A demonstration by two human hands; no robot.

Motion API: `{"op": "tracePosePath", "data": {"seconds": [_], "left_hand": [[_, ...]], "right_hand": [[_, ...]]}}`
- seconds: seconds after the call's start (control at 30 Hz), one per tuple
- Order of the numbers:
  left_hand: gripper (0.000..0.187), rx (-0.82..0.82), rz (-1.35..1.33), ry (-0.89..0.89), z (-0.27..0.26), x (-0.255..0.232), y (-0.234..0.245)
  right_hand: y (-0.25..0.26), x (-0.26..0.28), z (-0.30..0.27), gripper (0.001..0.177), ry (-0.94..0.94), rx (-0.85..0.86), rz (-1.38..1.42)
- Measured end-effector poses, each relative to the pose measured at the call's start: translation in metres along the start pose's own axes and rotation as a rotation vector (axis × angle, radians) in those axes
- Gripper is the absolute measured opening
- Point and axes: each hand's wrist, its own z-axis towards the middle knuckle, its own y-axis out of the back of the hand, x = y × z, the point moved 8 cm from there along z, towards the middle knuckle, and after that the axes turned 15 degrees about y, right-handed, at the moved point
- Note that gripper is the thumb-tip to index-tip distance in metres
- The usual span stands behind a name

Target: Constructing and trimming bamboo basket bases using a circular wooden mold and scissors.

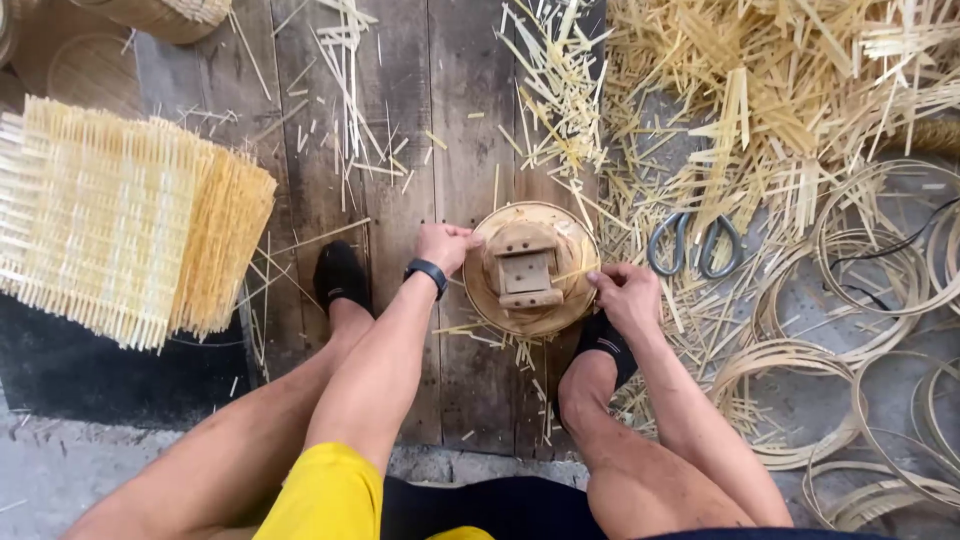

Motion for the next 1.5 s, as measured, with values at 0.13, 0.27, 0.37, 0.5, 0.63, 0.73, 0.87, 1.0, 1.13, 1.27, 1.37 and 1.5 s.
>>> {"op": "tracePosePath", "data": {"seconds": [0.13,0.27,0.37,0.5,0.63,0.73,0.87,1.0,1.13,1.27,1.37,1.5], "left_hand": [[0.028,0.076,-0.008,-0.008,-0.009,0.002,0.002],[0.035,0.632,-0.715,0.289,-0.071,0.030,-0.024],[0.032,0.726,-0.829,0.373,-0.087,0.061,-0.058],[0.030,0.628,-0.780,0.305,-0.075,0.088,-0.084],[0.029,0.599,-0.753,0.286,-0.082,0.079,-0.071],[0.027,0.569,-0.693,0.297,-0.092,0.038,-0.028],[0.036,0.389,-0.167,-0.175,-0.114,-0.006,0.017],[0.062,0.305,-0.244,-0.654,-0.182,-0.083,0.024],[0.072,0.164,-0.389,-0.619,-0.171,-0.092,0.013],[0.074,0.087,-0.338,-0.643,-0.156,-0.085,0.014],[0.073,0.069,-0.307,-0.712,-0.161,-0.095,0.022],[0.070,0.092,-0.244,-0.567,-0.139,-0.082,0.013]], "right_hand": [[0.008,0.006,-0.005,0.026,0.020,-0.053,0.093],[-0.016,0.011,-0.017,0.033,-0.155,0.060,0.848],[-0.044,-0.012,-0.020,0.029,-0.274,0.170,0.675],[-0.056,-0.035,-0.014,0.028,-0.220,0.150,0.544],[-0.043,-0.027,-0.017,0.037,-0.120,0.070,0.398],[-0.026,0.016,-0.011,0.033,-0.098,0.147,0.285],[0.009,0.107,-0.024,0.112,0.364,0.110,-0.092],[0.007,0.182,-0.034,0.123,0.789,-0.008,-0.295],[0.002,0.169,-0.027,0.108,0.603,-0.034,-0.326],[0.007,0.170,-0.039,0.101,0.735,-0.105,-0.193],[0.010,0.175,-0.038,0.102,0.751,-0.118,-0.157],[0.012,0.172,-0.034,0.102,0.732,-0.069,-0.173]]}}
